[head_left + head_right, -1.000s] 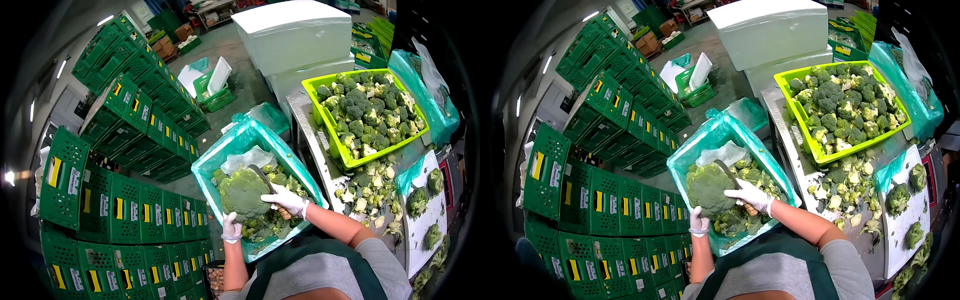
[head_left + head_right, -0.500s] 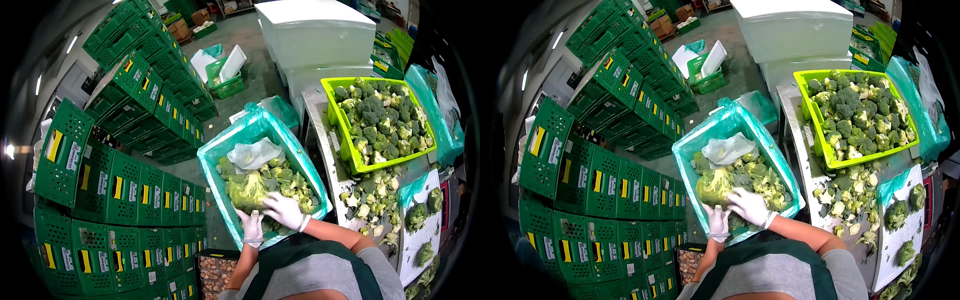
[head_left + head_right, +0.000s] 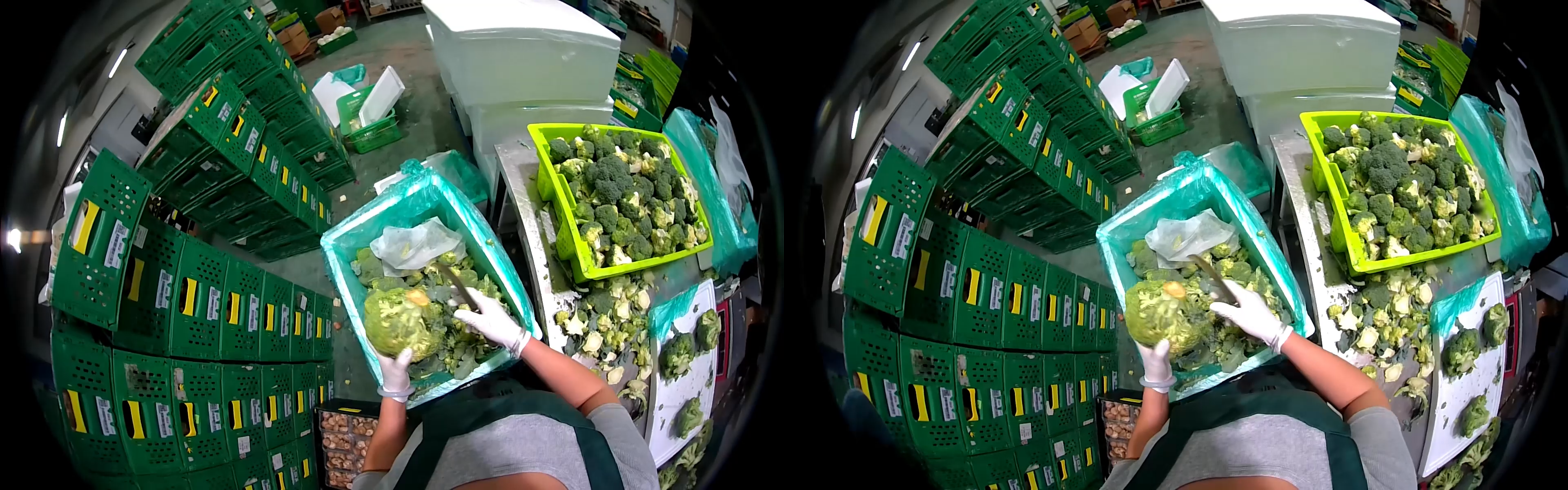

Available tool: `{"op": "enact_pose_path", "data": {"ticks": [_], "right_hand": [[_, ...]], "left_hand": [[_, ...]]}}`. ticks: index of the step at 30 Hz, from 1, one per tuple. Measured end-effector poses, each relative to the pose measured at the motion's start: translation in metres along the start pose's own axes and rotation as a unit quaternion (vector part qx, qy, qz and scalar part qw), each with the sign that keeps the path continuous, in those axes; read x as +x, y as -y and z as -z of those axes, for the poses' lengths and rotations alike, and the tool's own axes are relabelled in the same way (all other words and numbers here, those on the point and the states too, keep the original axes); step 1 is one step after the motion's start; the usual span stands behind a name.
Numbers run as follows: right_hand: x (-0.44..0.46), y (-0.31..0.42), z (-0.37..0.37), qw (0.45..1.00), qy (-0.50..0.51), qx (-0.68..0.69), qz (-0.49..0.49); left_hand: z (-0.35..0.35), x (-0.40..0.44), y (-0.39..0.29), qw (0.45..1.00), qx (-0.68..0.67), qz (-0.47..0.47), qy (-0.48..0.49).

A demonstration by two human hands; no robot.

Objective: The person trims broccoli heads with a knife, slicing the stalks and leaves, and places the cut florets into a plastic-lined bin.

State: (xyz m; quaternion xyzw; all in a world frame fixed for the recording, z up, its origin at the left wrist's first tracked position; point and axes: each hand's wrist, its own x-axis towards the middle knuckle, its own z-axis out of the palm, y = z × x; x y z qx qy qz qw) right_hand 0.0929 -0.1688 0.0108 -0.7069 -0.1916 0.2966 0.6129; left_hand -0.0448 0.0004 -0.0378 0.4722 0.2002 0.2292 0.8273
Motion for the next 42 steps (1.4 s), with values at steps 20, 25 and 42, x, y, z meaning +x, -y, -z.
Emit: {"op": "enact_pose_path", "data": {"ticks": [20, 25, 42], "right_hand": [[0.013, -0.005, -0.024, 0.930, 0.001, -0.295, 0.220], [0.009, -0.002, -0.008, 0.882, 0.037, -0.411, 0.227], [0.013, -0.022, -0.043, 0.785, 0.018, -0.532, 0.315]], "left_hand": [[-0.009, -0.005, 0.013, 0.979, -0.088, 0.172, -0.069], [0.016, 0.015, 0.010, 0.965, -0.134, 0.213, -0.082], [0.026, 0.021, 0.005, 0.960, -0.139, 0.238, -0.057]]}}
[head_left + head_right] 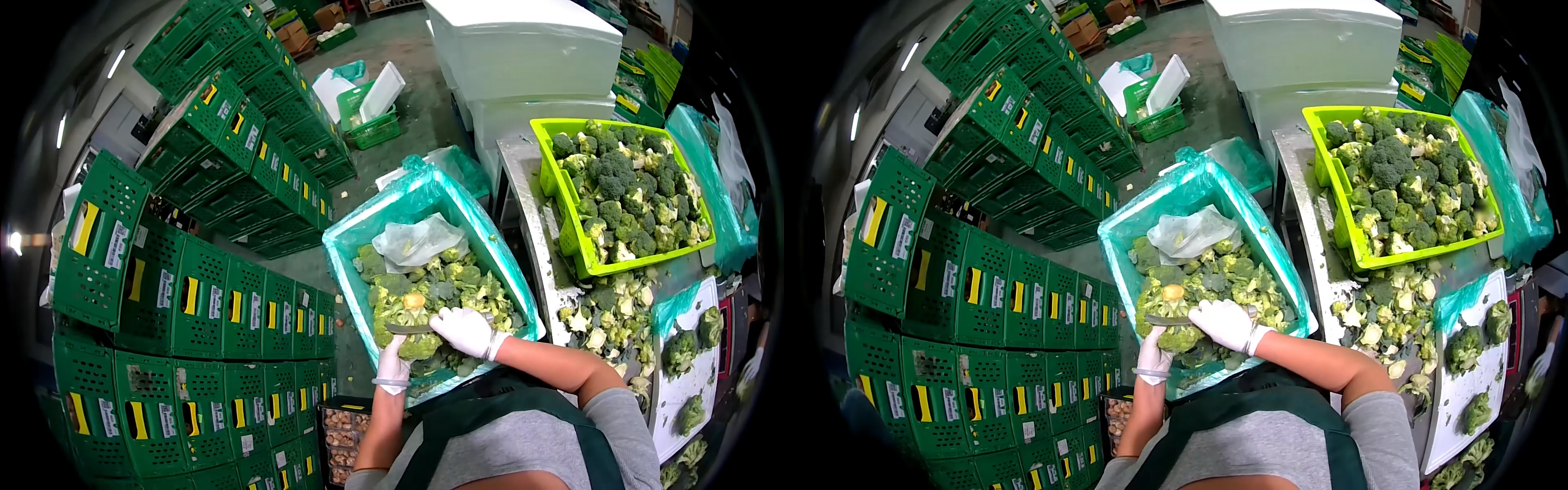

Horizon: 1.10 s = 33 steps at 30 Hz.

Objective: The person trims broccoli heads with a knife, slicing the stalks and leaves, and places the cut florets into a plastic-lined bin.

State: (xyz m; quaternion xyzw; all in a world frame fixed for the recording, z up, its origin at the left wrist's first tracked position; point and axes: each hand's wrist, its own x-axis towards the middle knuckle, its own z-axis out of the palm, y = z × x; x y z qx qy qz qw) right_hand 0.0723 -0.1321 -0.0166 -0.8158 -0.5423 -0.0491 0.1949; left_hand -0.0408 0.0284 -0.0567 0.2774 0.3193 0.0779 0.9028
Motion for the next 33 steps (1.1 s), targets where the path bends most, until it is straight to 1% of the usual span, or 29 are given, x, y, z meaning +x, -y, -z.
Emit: {"op": "enact_pose_path", "data": {"ticks": [1, 2, 3, 4, 6, 7, 8, 9, 10, 11, 12, 13, 14, 15, 16, 18, 19, 20, 22, 23, 25, 26, 27, 28, 29, 30, 31, 32, 33], "right_hand": [[0.000, -0.005, -0.006, 1.000, -0.018, -0.015, -0.006], [0.004, -0.013, -0.006, 0.999, -0.022, -0.025, 0.001], [0.006, -0.018, -0.007, 1.000, -0.005, -0.019, 0.000], [0.006, -0.023, -0.008, 1.000, 0.013, -0.014, 0.001], [0.003, -0.032, -0.018, 0.998, 0.052, 0.010, -0.016], [0.004, -0.034, -0.020, 0.998, 0.061, 0.007, -0.025], [0.003, -0.035, -0.023, 0.997, 0.074, 0.004, -0.034], [0.004, -0.037, -0.028, 0.993, 0.090, 0.027, -0.078], [0.001, -0.057, -0.025, 0.950, 0.193, 0.063, -0.236], [-0.016, -0.100, -0.052, 0.902, 0.260, 0.068, -0.338], [-0.041, -0.127, -0.069, 0.894, 0.207, 0.111, -0.383], [-0.040, -0.125, -0.052, 0.902, 0.253, 0.074, -0.343], [-0.036, -0.118, -0.031, 0.901, 0.262, 0.074, -0.338], [-0.024, -0.106, -0.010, 0.936, 0.195, 0.106, -0.273], [-0.009, -0.095, 0.011, 0.962, 0.114, 0.136, -0.206], [0.005, -0.062, 0.046, 0.985, 0.015, 0.148, -0.091], [0.010, -0.048, 0.061, 0.991, 0.056, 0.107, -0.056], [0.013, -0.040, 0.061, 0.997, 0.062, 0.055, -0.009], [0.017, -0.029, 0.063, 0.995, 0.090, 0.045, 0.015], [0.018, -0.025, 0.062, 0.993, 0.111, 0.035, 0.012], [0.020, -0.022, 0.054, 0.990, 0.131, 0.039, -0.021], [0.019, -0.022, 0.047, 0.989, 0.135, 0.034, -0.042], [0.018, -0.023, 0.041, 0.989, 0.135, 0.034, -0.044], [0.016, -0.025, 0.035, 0.987, 0.130, 0.054, -0.083], [0.015, -0.029, 0.027, 0.982, 0.124, 0.074, -0.121], [0.011, -0.044, 0.016, 0.961, 0.165, 0.096, -0.202], [0.001, -0.068, -0.013, 0.945, 0.162, 0.139, -0.247], [0.000, -0.078, -0.015, 0.927, 0.156, 0.181, -0.291], [-0.007, -0.084, -0.017, 0.927, 0.156, 0.179, -0.291]], "left_hand": [[-0.001, -0.002, -0.001, 1.000, 0.000, 0.000, 0.000], [-0.004, -0.004, -0.003, 0.998, -0.029, 0.053, 0.006], [-0.005, -0.005, -0.004, 0.993, -0.057, 0.106, 0.013], [-0.005, -0.004, 0.000, 0.993, -0.057, 0.107, 0.013], [-0.001, 0.002, 0.013, 0.995, 0.077, -0.046, -0.050], [0.006, 0.009, 0.016, 0.992, 0.088, -0.081, -0.046], [-0.003, 0.003, 0.014, 0.992, 0.089, -0.078, -0.041], [-0.016, -0.011, 0.011, 0.981, 0.131, -0.117, -0.086], [-0.025, -0.015, 0.007, 0.964, 0.171, -0.160, -0.126], [-0.011, -0.013, 0.005, 0.873, 0.360, -0.322, -0.067], [-0.029, -0.024, -0.010, 0.830, 0.380, -0.408, -0.018], [-0.036, -0.024, -0.023, 0.866, 0.337, -0.368, 0.008], [-0.033, -0.028, -0.036, 0.900, 0.293, -0.322, 0.025], [-0.025, -0.020, -0.043, 0.887, 0.327, -0.324, 0.025], [-0.031, -0.019, -0.051, 0.884, 0.336, -0.323, 0.036], [-0.019, -0.008, -0.056, 0.874, 0.357, -0.322, 0.065], [-0.019, -0.009, -0.058, 0.878, 0.363, -0.306, 0.065], [-0.019, -0.009, -0.058, 0.877, 0.366, -0.302, 0.067], [-0.021, -0.007, -0.054, 0.898, 0.340, -0.269, 0.069], [-0.024, -0.009, -0.052, 0.898, 0.342, -0.266, 0.074], [-0.033, -0.015, -0.048, 0.872, 0.377, -0.304, 0.066], [-0.033, -0.014, -0.047, 0.872, 0.377, -0.304, 0.067], [-0.031, -0.013, -0.045, 0.813, 0.469, -0.344, 0.019], [-0.029, -0.013, -0.043, 0.741, 0.553, -0.379, -0.029], [-0.031, -0.012, -0.039, 0.737, 0.548, -0.393, -0.044], [-0.036, -0.018, -0.036, 0.737, 0.548, -0.393, -0.042], [-0.044, -0.027, -0.035, 0.680, 0.590, -0.432, -0.060], [-0.050, -0.033, -0.036, 0.618, 0.627, -0.468, -0.076], [-0.050, -0.035, -0.039, 0.632, 0.608, -0.478, -0.053]]}}
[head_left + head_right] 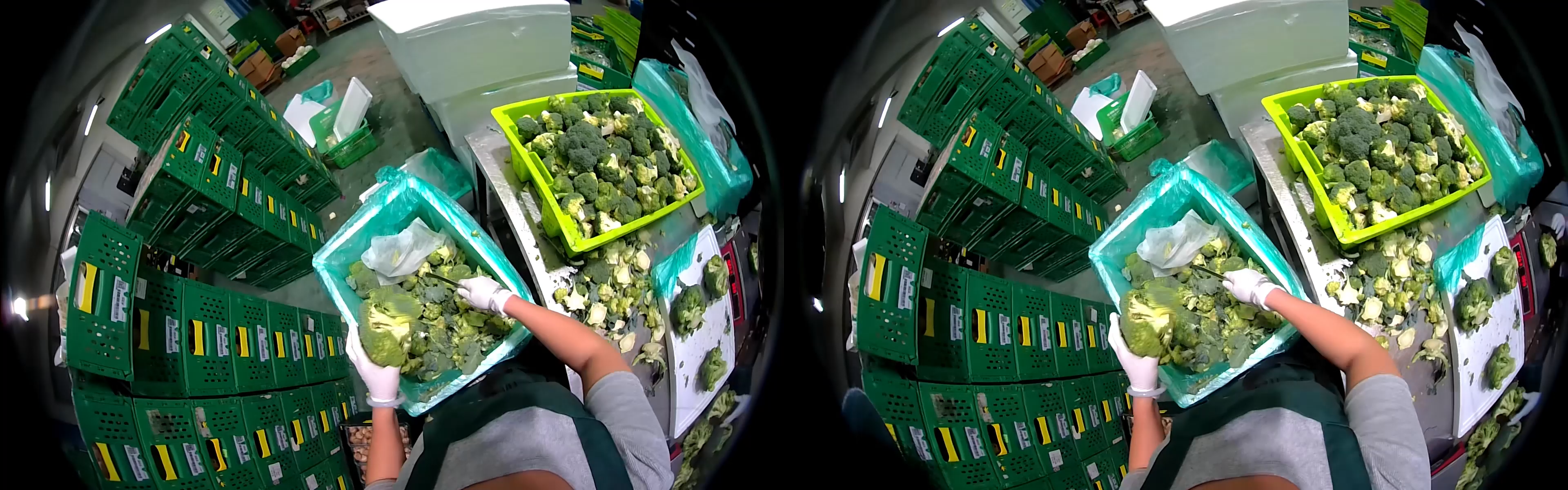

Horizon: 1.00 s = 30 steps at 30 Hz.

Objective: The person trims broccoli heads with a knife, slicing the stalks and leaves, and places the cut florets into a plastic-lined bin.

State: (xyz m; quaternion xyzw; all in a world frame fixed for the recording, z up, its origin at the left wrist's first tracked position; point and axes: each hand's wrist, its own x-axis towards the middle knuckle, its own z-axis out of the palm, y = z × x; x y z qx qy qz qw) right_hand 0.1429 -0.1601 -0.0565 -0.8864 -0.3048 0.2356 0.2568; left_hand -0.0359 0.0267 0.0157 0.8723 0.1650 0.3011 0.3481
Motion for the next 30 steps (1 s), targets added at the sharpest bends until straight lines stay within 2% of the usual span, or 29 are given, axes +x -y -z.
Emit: {"op": "enact_pose_path", "data": {"ticks": [1, 2, 3, 6, 7, 8, 9, 10, 11, 13, 15, 16, 17, 18, 19, 21, 23, 24, 25, 26, 27, 28, 29, 30], "right_hand": [[-0.006, -0.010, -0.004, 0.997, -0.002, 0.070, 0.022], [-0.017, -0.006, -0.001, 0.989, -0.003, 0.144, 0.040], [-0.022, 0.000, 0.000, 0.984, 0.002, 0.168, 0.060], [-0.048, 0.028, 0.017, 0.981, -0.110, 0.107, 0.116], [-0.054, 0.033, 0.019, 0.981, -0.110, 0.109, 0.115], [-0.059, 0.035, 0.020, 0.975, -0.147, 0.090, 0.143], [-0.064, 0.039, 0.022, 0.966, -0.184, 0.070, 0.170], [-0.071, 0.046, 0.024, 0.972, -0.165, 0.043, 0.161], [-0.075, 0.050, 0.022, 0.975, -0.142, 0.032, 0.166], [-0.083, 0.066, 0.029, 0.987, -0.063, 0.010, 0.144], [-0.084, 0.069, 0.026, 0.993, -0.010, -0.014, 0.117], [-0.082, 0.066, 0.022, 0.993, -0.014, -0.005, 0.119], [-0.078, 0.061, 0.015, 0.992, -0.018, 0.003, 0.121], [-0.073, 0.055, 0.008, 0.993, -0.019, 0.003, 0.119], [-0.067, 0.047, -0.001, 0.993, 0.025, -0.050, 0.106], [-0.055, 0.030, -0.023, 0.983, 0.109, -0.127, 0.069], [-0.041, 0.008, -0.031, 0.992, 0.118, -0.035, 0.024], [-0.043, 0.001, -0.029, 0.997, 0.049, 0.049, -0.020], [-0.021, -0.036, -0.071, 0.982, -0.077, 0.097, 0.144], [-0.033, -0.015, -0.041, 0.969, 0.070, 0.236, 0.026], [-0.047, 0.008, -0.011, 0.902, 0.211, 0.364, -0.095], [-0.050, 0.011, -0.013, 0.846, 0.226, 0.476, -0.079], [-0.049, 0.018, -0.015, 0.813, 0.231, 0.528, -0.077], [-0.049, 0.025, -0.014, 0.783, 0.220, 0.577, -0.071]], "left_hand": [[0.000, -0.004, 0.009, 0.987, -0.149, 0.058, 0.003], [-0.001, -0.007, 0.021, 0.944, -0.302, 0.131, 0.031], [0.002, -0.010, 0.028, 0.872, -0.444, 0.198, 0.055], [0.003, -0.022, 0.045, 0.787, -0.551, 0.269, 0.066], [0.003, -0.025, 0.045, 0.766, -0.573, 0.284, 0.071], [0.001, -0.025, 0.044, 0.766, -0.572, 0.285, 0.072], [-0.001, -0.023, 0.041, 0.794, -0.549, 0.251, 0.074], [-0.004, -0.020, 0.038, 0.819, -0.526, 0.216, 0.077], [-0.006, -0.017, 0.033, 0.818, -0.527, 0.215, 0.082], [-0.010, -0.009, 0.024, 0.923, -0.372, 0.064, 0.077], [-0.011, -0.005, 0.019, 0.935, -0.342, 0.051, 0.072], [-0.010, -0.003, 0.018, 0.979, -0.196, -0.021, 0.046], [-0.010, -0.001, 0.017, 0.994, -0.045, -0.094, 0.017], [-0.011, -0.001, 0.013, 0.988, -0.051, -0.145, 0.022], [-0.008, -0.001, 0.007, 0.978, 0.011, -0.200, 0.051], [-0.012, -0.002, 0.003, 0.968, 0.005, -0.236, 0.079], [-0.017, -0.001, -0.011, 0.966, -0.007, -0.247, 0.071], [-0.021, 0.000, -0.015, 0.977, -0.152, -0.135, 0.061], [-0.023, 0.000, -0.017, 0.955, -0.291, -0.019, 0.046], [-0.023, -0.004, 0.002, 0.913, -0.392, 0.084, 0.073], [-0.027, -0.012, 0.023, 0.861, -0.476, 0.179, 0.022], [-0.028, -0.012, 0.022, 0.807, -0.542, 0.236, 0.001], [-0.030, -0.013, 0.021, 0.743, -0.604, 0.289, -0.019], [-0.032, -0.014, 0.021, 0.723, -0.627, 0.292, -0.014]]}}
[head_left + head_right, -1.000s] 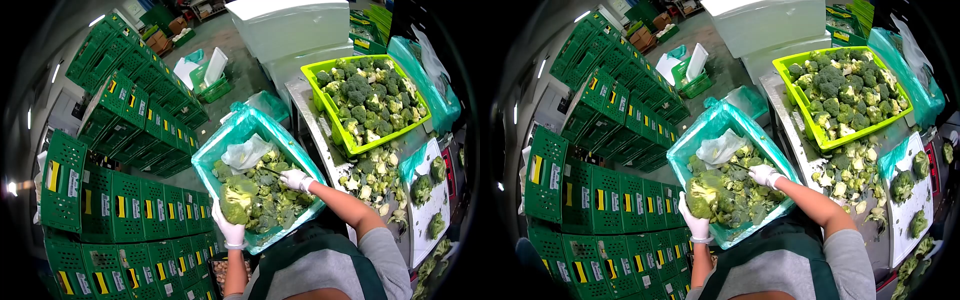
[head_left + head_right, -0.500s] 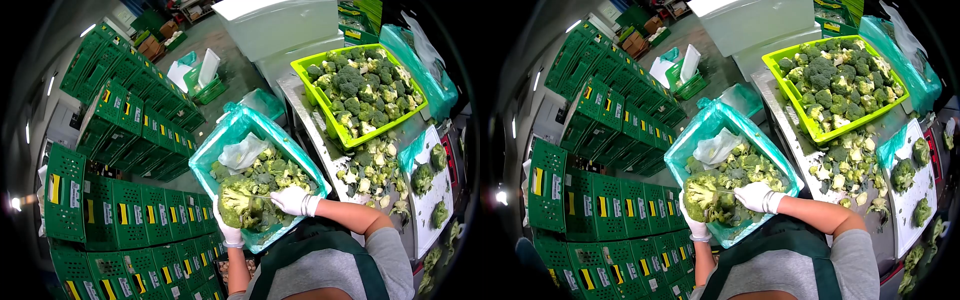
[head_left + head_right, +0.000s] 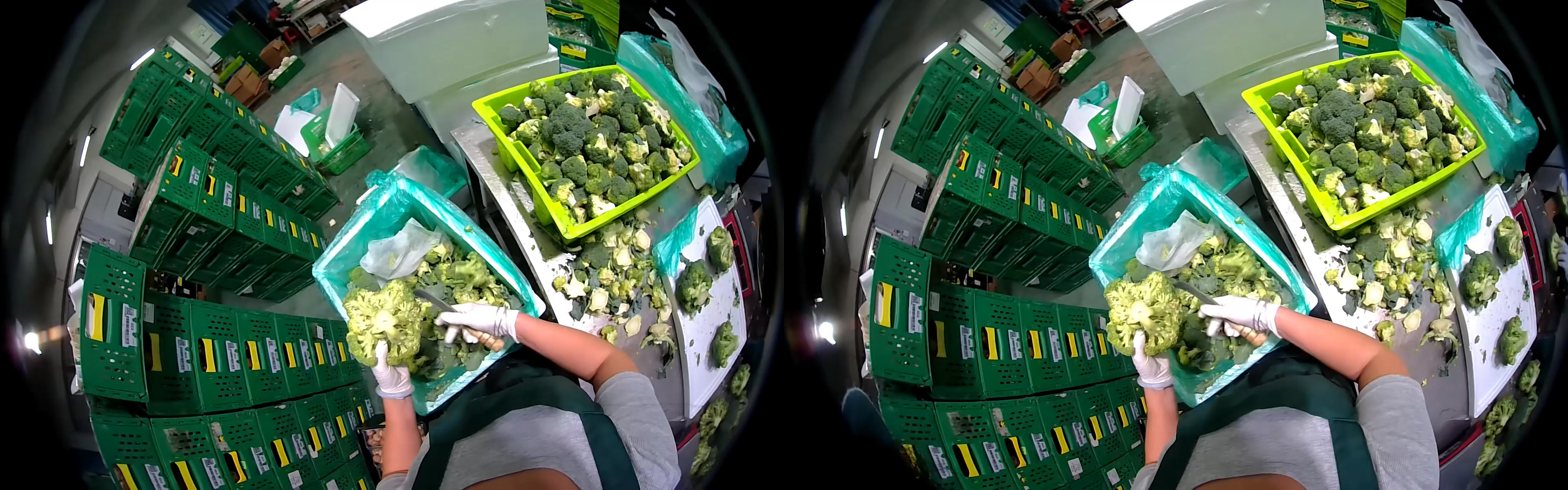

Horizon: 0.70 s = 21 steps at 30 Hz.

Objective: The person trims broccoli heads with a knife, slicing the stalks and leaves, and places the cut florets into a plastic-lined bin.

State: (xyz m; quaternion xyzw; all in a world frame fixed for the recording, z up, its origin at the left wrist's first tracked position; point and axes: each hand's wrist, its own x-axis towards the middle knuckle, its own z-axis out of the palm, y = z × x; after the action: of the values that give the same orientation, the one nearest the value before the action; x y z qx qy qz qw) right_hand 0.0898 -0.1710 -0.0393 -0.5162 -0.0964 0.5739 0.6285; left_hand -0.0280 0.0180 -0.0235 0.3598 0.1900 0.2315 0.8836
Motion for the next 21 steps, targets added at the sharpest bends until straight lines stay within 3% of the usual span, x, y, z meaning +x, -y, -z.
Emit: {"op": "enact_pose_path", "data": {"ticks": [3, 5, 7, 8, 9, 11, 12, 13, 15, 16, 17, 18, 20, 21], "right_hand": [[-0.002, 0.012, -0.019, 0.988, 0.014, 0.152, 0.029], [0.008, 0.015, -0.024, 0.983, -0.003, 0.166, 0.078], [0.001, 0.029, -0.013, 0.987, -0.016, 0.110, 0.113], [-0.002, 0.041, -0.005, 0.993, -0.029, 0.057, 0.104], [-0.007, 0.053, 0.000, 0.995, -0.040, 0.004, 0.093], [-0.010, 0.065, 0.008, 0.985, -0.019, -0.089, 0.149], [-0.005, 0.068, 0.011, 0.956, -0.032, -0.208, 0.203], [0.001, 0.073, 0.010, 0.910, -0.044, -0.323, 0.255], [-0.001, 0.089, -0.002, 0.809, -0.029, -0.504, 0.300], [0.004, 0.091, -0.007, 0.803, -0.042, -0.521, 0.286], [0.007, 0.089, -0.010, 0.797, -0.055, -0.536, 0.272], [0.009, 0.085, -0.011, 0.797, -0.056, -0.536, 0.273], [0.013, 0.078, -0.013, 0.860, -0.150, -0.368, 0.321], [0.009, 0.074, -0.013, 0.854, -0.226, -0.316, 0.347]], "left_hand": [[-0.001, 0.000, 0.011, 0.997, -0.069, 0.037, -0.019], [0.001, -0.006, 0.018, 0.994, 0.053, -0.017, 0.091], [0.012, -0.009, 0.011, 0.977, 0.148, -0.009, 0.156], [-0.008, -0.005, -0.006, 0.992, 0.049, 0.066, 0.095], [-0.011, -0.007, -0.020, 0.972, 0.058, 0.052, 0.222], [-0.002, 0.002, -0.037, 0.962, 0.116, 0.119, 0.217], [-0.015, -0.001, -0.042, 0.963, 0.143, 0.105, 0.201], [-0.033, -0.007, -0.047, 0.960, 0.198, 0.157, 0.117], [0.013, 0.015, -0.024, 0.937, 0.202, 0.172, 0.226], [0.012, 0.017, -0.017, 0.952, 0.165, 0.197, 0.168], [0.044, 0.026, -0.007, 0.938, 0.240, 0.164, 0.190], [0.046, 0.024, -0.001, 0.954, 0.198, 0.160, 0.157], [0.039, 0.017, 0.011, 0.980, 0.097, 0.157, 0.076], [0.044, 0.020, 0.015, 0.980, 0.096, 0.155, 0.076]]}}
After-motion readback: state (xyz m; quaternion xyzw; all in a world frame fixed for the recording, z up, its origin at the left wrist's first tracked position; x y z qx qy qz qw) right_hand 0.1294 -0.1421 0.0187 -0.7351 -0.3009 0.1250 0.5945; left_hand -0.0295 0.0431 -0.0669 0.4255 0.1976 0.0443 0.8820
